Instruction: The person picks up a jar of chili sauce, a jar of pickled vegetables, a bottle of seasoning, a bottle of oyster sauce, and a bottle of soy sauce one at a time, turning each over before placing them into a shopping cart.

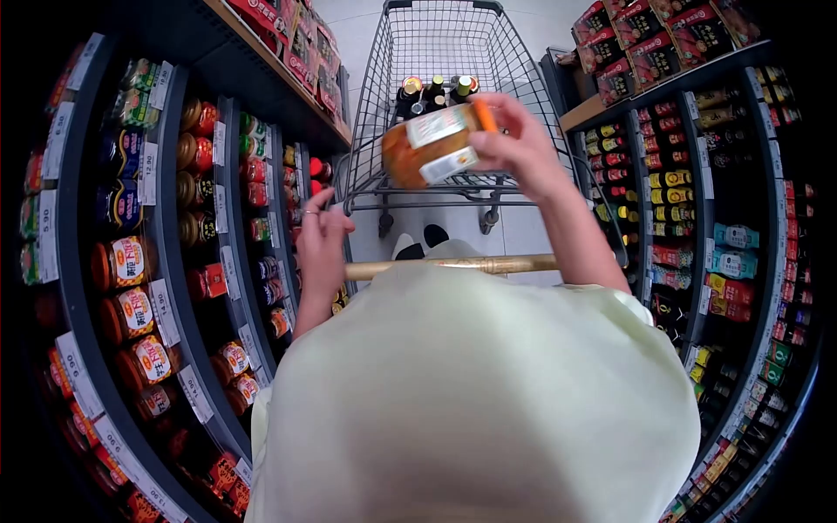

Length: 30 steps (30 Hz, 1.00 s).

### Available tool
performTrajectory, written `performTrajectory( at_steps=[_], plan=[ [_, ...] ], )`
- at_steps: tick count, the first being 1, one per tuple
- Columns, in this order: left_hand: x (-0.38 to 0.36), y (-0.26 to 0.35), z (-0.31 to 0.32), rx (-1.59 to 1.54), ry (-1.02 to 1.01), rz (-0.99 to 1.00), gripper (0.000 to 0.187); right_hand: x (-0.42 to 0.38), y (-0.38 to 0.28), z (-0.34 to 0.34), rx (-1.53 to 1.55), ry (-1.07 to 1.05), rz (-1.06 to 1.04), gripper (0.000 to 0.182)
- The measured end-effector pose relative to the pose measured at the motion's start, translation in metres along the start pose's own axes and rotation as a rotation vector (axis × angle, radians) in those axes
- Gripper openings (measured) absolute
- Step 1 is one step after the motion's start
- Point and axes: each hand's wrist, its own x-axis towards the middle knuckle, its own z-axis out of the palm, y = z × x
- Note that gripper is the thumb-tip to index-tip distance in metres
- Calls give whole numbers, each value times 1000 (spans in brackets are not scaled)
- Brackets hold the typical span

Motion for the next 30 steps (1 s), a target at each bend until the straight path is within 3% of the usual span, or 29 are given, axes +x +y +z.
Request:
performTrajectory(
  at_steps=[1,3,5,7,8,10,12,13,17,19,21,26,30],
  plan=[
    [-2,7,3,149,-54,-51,40,9,6,-16,11,78,5,56],
    [-3,11,15,590,-83,90,46,28,5,-41,23,206,20,56],
    [-4,20,24,666,-157,47,49,57,11,-68,10,295,27,58],
    [-3,11,25,991,-125,356,55,98,26,-97,66,312,100,50],
    [-1,13,25,950,-205,201,62,119,30,-106,117,325,124,51],
    [0,11,26,1005,-205,217,64,164,44,-123,176,337,143,52],
    [-1,9,27,1054,-222,189,68,219,74,-142,72,390,181,48],
    [-1,9,27,1062,-215,193,68,244,89,-142,-3,525,146,49],
    [1,15,32,1129,-294,98,67,319,132,-138,-383,716,178,70],
    [3,15,34,1148,-307,68,65,347,156,-136,-802,705,154,74],
    [3,14,35,1177,-257,-4,76,367,177,-132,-922,627,155,74],
    [4,2,32,1284,-300,-43,74,410,219,-140,-1211,304,186,76],
    [2,2,31,1248,-305,-75,70,428,246,-138,-1439,109,244,62]
  ],
)
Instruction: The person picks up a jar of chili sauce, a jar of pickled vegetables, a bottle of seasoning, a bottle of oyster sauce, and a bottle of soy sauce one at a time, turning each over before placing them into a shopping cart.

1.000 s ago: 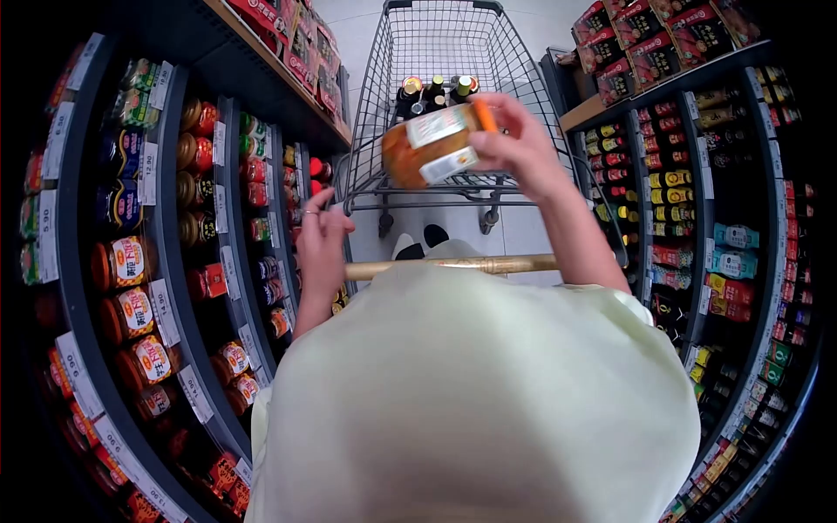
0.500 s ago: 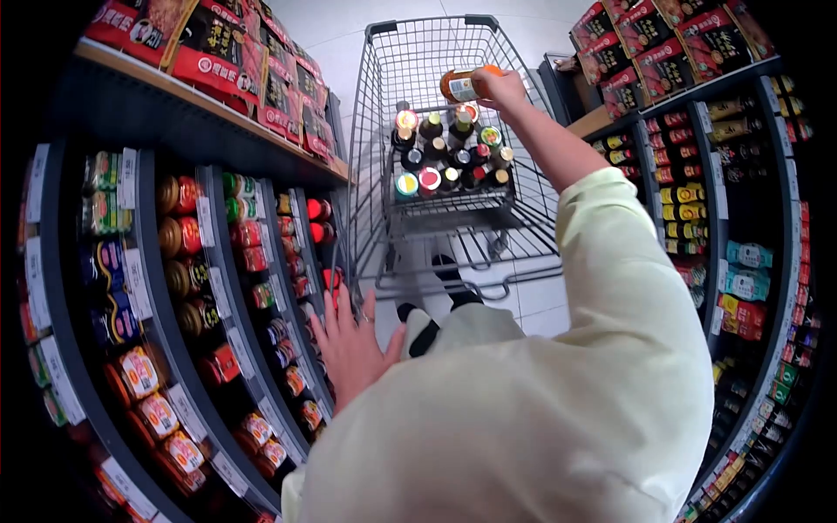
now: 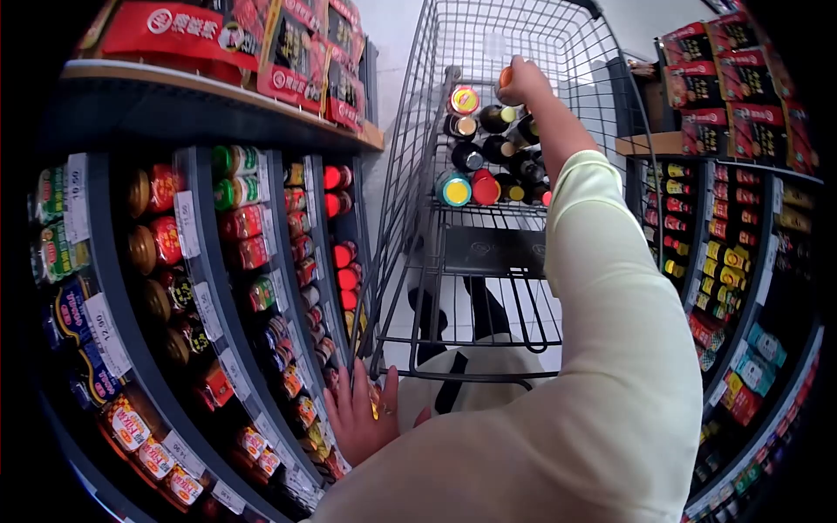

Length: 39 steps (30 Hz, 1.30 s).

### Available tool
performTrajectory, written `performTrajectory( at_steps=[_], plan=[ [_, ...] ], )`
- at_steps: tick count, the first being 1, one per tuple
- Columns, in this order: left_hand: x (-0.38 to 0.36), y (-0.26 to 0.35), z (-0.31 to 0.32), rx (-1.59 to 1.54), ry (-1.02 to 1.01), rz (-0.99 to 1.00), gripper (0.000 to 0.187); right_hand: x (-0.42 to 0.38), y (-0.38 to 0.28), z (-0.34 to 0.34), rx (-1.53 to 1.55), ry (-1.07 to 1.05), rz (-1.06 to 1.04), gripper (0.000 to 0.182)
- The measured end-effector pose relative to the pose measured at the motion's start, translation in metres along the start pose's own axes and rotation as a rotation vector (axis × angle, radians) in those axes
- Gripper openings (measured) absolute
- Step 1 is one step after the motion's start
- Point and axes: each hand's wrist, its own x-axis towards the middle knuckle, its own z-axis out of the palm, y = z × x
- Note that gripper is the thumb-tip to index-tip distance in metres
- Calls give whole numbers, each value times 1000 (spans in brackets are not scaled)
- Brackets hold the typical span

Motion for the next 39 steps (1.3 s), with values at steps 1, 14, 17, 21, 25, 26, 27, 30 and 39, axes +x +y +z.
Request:
performTrajectory(
  at_steps=[1,14,17,21,25,26,27,30,39],
  plan=[
    [0,1,-1,-6,-19,-16,70,4,1,10,-7,-22,-10,62],
    [-2,8,-7,-7,-119,-66,60,52,22,72,-147,-47,-30,74],
    [-4,7,-2,6,-85,-66,59,56,22,77,-88,-143,12,75],
    [-3,7,-2,2,-99,-60,57,57,25,94,-138,-7,6,74],
    [-2,9,-4,45,-62,-52,57,58,31,99,-137,45,-18,75],
    [-2,9,-5,75,-56,-49,58,59,34,99,-162,40,-63,75],
    [0,10,-5,76,-49,-47,58,54,31,92,-186,35,-106,75],
    [1,8,-7,35,-30,-45,57,36,25,62,-119,30,-81,43],
    [6,8,-6,-134,228,135,55,-138,62,-82,208,444,-391,30]
  ],
)
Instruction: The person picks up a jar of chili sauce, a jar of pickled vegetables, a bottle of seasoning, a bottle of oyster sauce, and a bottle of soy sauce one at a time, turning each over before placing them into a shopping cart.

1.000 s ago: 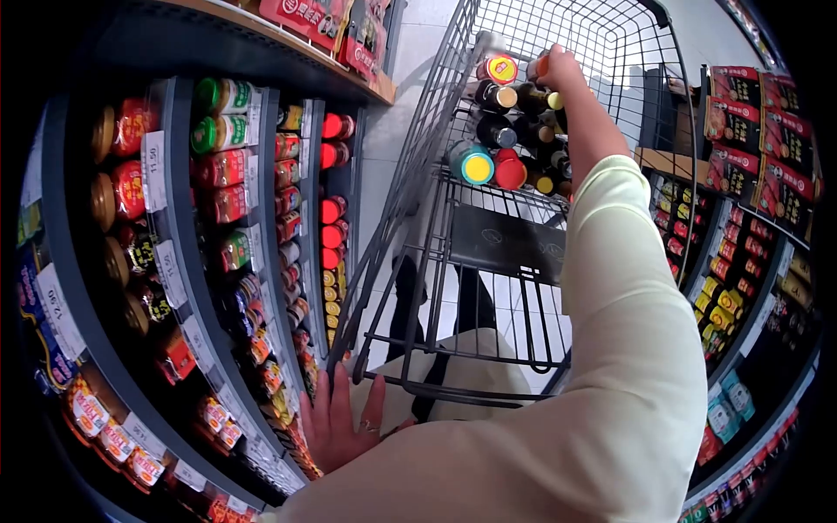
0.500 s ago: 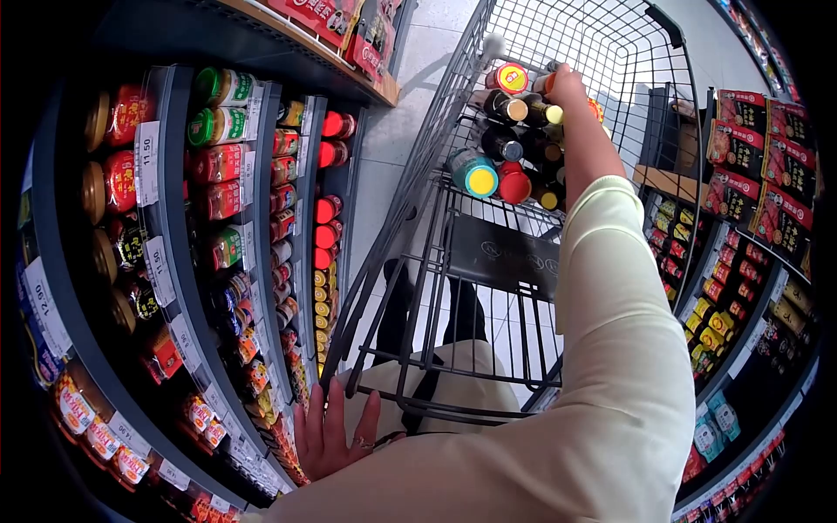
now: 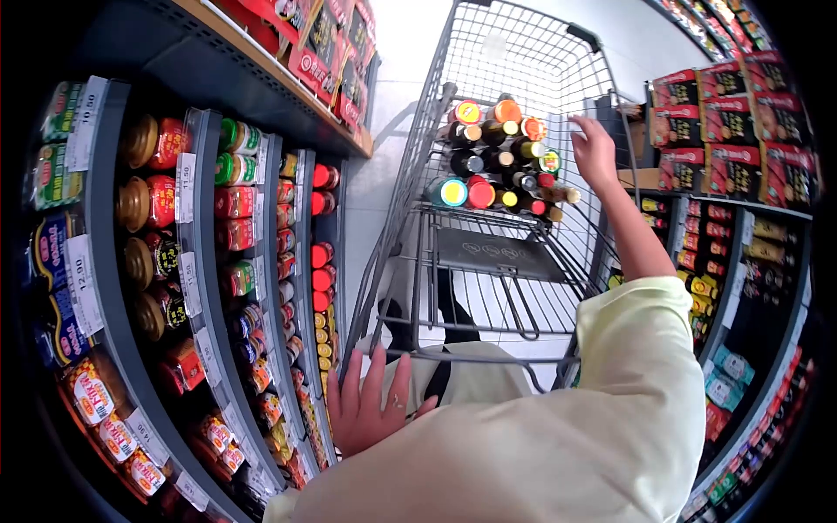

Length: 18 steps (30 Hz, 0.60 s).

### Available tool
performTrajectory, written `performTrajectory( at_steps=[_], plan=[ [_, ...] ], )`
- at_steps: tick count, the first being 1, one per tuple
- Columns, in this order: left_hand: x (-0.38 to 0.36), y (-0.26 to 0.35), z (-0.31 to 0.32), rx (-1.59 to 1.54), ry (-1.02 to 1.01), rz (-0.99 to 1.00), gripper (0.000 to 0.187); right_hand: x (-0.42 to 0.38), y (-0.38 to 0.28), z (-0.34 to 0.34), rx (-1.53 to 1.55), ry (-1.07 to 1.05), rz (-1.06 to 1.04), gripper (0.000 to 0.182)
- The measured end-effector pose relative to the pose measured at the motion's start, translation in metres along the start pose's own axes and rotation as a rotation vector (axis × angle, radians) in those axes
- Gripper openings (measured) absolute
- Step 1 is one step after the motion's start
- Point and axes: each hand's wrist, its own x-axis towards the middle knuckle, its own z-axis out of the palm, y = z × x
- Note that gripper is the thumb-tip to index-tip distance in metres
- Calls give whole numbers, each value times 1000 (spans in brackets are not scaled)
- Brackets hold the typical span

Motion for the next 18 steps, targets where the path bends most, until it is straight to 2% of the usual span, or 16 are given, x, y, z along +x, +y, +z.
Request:
performTrajectory(
  at_steps=[2,3,5,6,8,10,12,13,14,16,17,18],
  plan=[
    [-1,-1,-1,-67,64,55,57,-46,-5,-48,-11,4,-23,19],
    [0,1,-3,-51,68,53,58,-75,-18,-77,88,-48,92,14],
    [2,6,-4,-75,98,83,57,-136,-29,-138,-186,-126,-167,13],
    [2,5,-2,-104,146,123,56,-164,-41,-169,-271,-191,-188,13],
    [0,4,0,-173,184,171,54,-217,-74,-219,-428,-221,-37,12],
    [2,2,0,-180,220,219,52,-265,-87,-246,-445,-95,86,21],
    [4,2,-1,-169,250,260,51,-306,-100,-262,-509,-79,251,32],
    [7,1,-1,-197,236,272,50,-325,-105,-262,-448,-113,392,39],
    [9,-1,-1,-222,216,285,49,-340,-110,-259,-441,-140,423,38],
    [13,-3,-1,-205,245,332,52,-365,-110,-236,-237,-5,446,34],
    [14,-2,-5,-218,224,376,53,-366,-117,-231,-276,75,474,32],
    [16,-1,-8,-227,201,421,54,-366,-121,-229,-353,157,394,32]
  ],
)
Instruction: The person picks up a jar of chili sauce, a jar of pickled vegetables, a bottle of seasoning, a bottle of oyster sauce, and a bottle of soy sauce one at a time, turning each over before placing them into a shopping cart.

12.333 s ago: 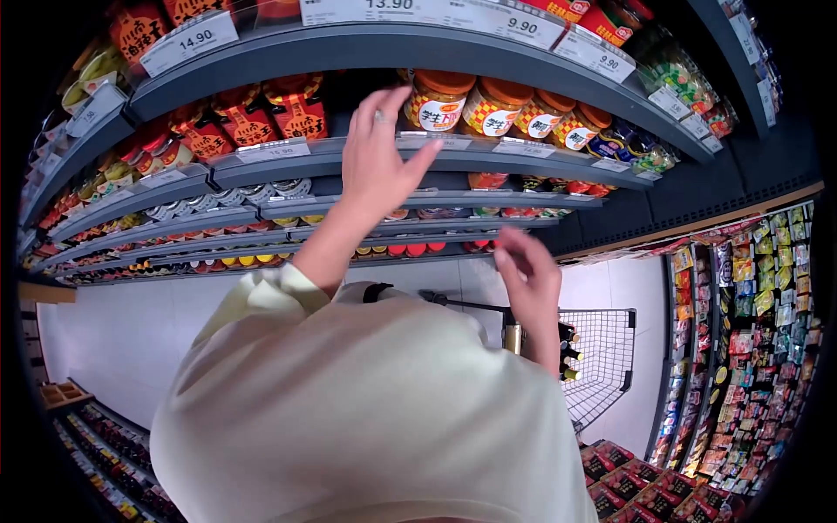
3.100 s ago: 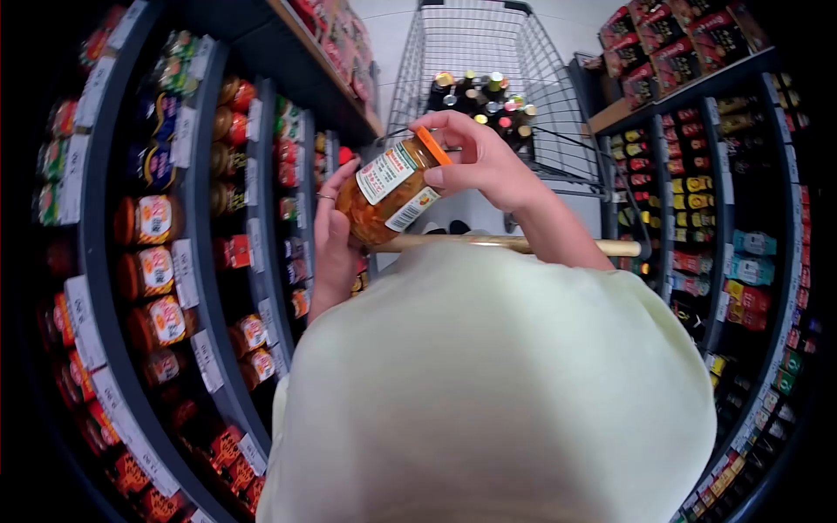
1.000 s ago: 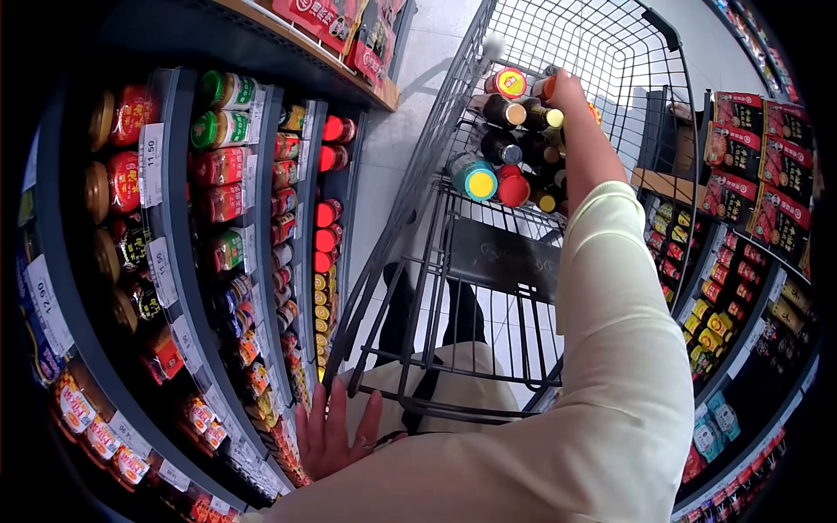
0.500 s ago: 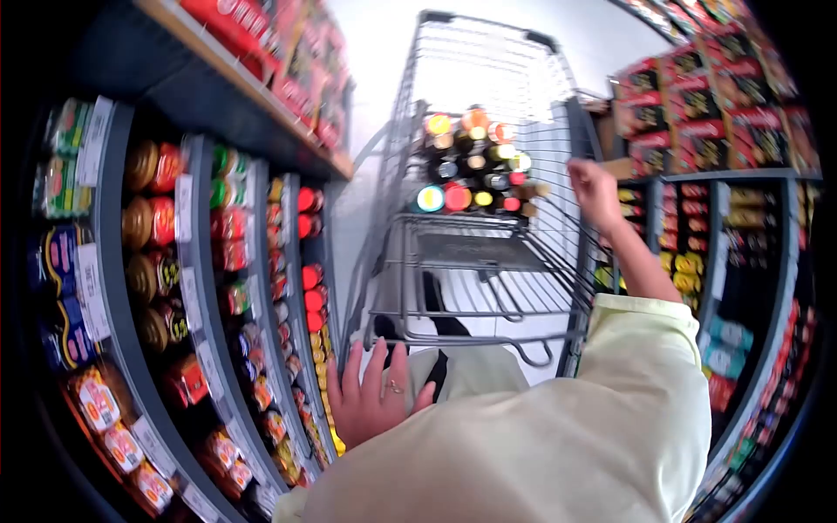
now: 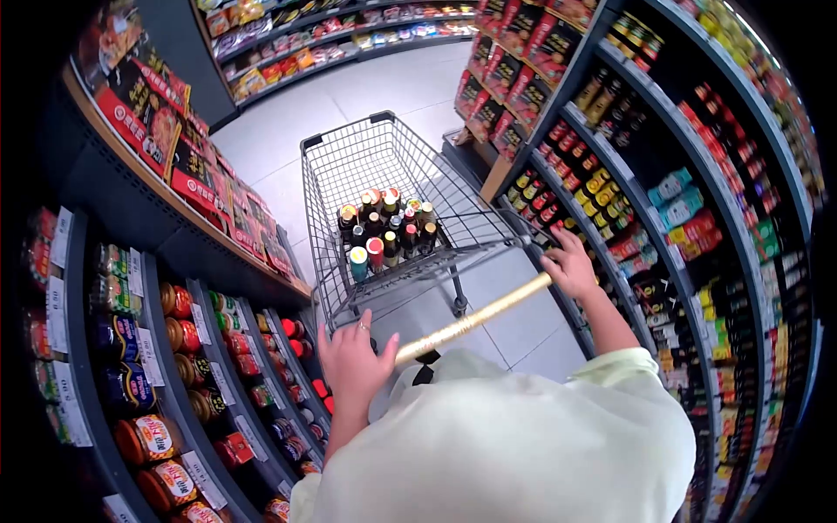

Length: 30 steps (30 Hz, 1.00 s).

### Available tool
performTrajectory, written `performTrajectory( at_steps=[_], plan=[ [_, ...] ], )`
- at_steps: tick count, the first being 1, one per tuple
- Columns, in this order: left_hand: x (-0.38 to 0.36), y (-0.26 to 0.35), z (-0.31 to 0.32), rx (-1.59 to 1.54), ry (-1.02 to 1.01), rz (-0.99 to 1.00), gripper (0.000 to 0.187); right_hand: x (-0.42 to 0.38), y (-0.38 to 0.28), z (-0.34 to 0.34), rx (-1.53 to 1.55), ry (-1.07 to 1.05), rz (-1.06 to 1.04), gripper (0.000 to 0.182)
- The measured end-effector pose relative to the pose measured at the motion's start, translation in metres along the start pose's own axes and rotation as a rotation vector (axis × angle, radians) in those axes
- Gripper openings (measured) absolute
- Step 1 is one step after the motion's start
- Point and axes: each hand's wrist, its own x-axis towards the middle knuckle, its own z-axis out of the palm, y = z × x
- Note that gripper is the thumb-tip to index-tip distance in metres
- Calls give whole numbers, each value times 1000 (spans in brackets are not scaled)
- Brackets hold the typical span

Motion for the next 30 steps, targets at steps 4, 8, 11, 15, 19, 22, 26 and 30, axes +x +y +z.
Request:
performTrajectory(
  at_steps=[4,8,11,15,19,22,26,30],
  plan=[
    [10,-12,0,-17,-135,182,63,6,2,19,-24,57,101,37],
    [25,-17,-4,11,-308,233,75,19,6,29,-103,-10,172,43],
    [38,-21,-6,5,-408,156,82,28,-5,25,-133,-95,251,47],
    [51,-25,-10,22,-445,170,81,42,-4,25,-132,-102,236,45],
    [67,-23,-11,2,-459,159,79,61,11,32,-147,-72,102,43],
    [78,-23,-6,8,-439,142,79,74,12,33,-150,-65,46,43],
    [104,-31,2,-7,-465,56,85,91,17,38,-201,35,-181,39],
    [131,-40,0,-13,-502,32,92,106,2,25,-54,-75,-190,37]
  ],
)
